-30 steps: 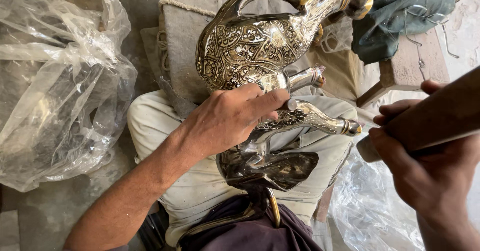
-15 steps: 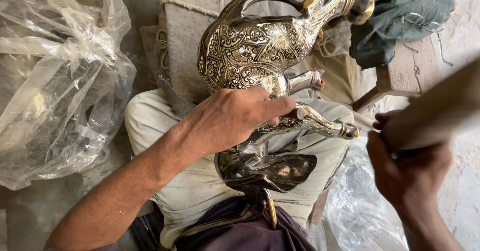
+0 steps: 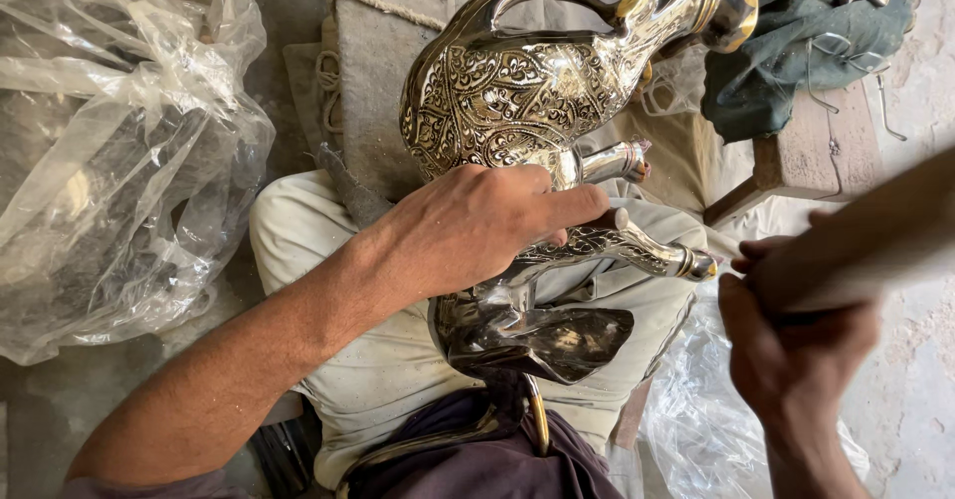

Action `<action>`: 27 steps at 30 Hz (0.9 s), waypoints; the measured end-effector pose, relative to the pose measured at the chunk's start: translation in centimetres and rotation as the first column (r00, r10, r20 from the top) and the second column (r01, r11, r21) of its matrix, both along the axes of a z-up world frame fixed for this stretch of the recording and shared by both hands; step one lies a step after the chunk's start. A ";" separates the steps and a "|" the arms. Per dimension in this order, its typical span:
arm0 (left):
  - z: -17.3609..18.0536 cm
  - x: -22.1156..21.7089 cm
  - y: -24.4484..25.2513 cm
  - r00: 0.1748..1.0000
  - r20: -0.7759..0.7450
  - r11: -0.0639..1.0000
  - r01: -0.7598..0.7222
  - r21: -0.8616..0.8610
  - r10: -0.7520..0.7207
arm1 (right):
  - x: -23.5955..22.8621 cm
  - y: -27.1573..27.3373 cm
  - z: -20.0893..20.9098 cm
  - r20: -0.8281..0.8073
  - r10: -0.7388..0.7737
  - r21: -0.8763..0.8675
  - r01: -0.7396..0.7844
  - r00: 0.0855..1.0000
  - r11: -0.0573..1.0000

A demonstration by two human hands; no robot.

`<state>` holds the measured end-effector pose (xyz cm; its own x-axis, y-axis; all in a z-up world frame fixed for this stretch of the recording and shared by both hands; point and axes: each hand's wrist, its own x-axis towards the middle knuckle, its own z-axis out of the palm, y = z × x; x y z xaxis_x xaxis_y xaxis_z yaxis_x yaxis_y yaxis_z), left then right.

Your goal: The person uses a hammer and chisel to engrave intricate patterns onto a silver-colored metal pitcher. They repeatedly strike the chisel against the pitcher's surface to create detailed designs.

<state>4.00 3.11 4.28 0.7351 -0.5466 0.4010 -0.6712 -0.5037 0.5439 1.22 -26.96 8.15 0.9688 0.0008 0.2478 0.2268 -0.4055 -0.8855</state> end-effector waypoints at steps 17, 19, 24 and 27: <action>1.6 0.3 0.0 1.000 -0.024 0.982 0.001 0.189 0.004 | -0.7 0.7 0.5 0.231 -0.022 -0.627 0.166 0.973 0.761; 1.8 0.4 -0.1 0.999 0.036 0.993 0.002 0.116 -0.006 | -0.9 0.9 -0.2 0.278 -0.037 -0.593 0.202 0.960 0.779; 2.0 0.1 -0.9 1.000 -0.008 0.977 0.017 0.214 -0.016 | -2.6 -1.0 -3.9 0.119 -0.056 -0.748 0.127 0.991 0.651; 1.6 -1.0 0.5 0.994 -0.049 0.995 -0.095 -0.011 0.094 | -3.1 -4.1 -6.5 -0.142 -0.272 -0.504 0.167 0.952 0.847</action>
<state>3.02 3.61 5.89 0.8020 -0.4688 0.3701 -0.5935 -0.5560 0.5819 -1.91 -31.04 1.64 0.9860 -0.1501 0.0730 -0.0802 -0.8093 -0.5818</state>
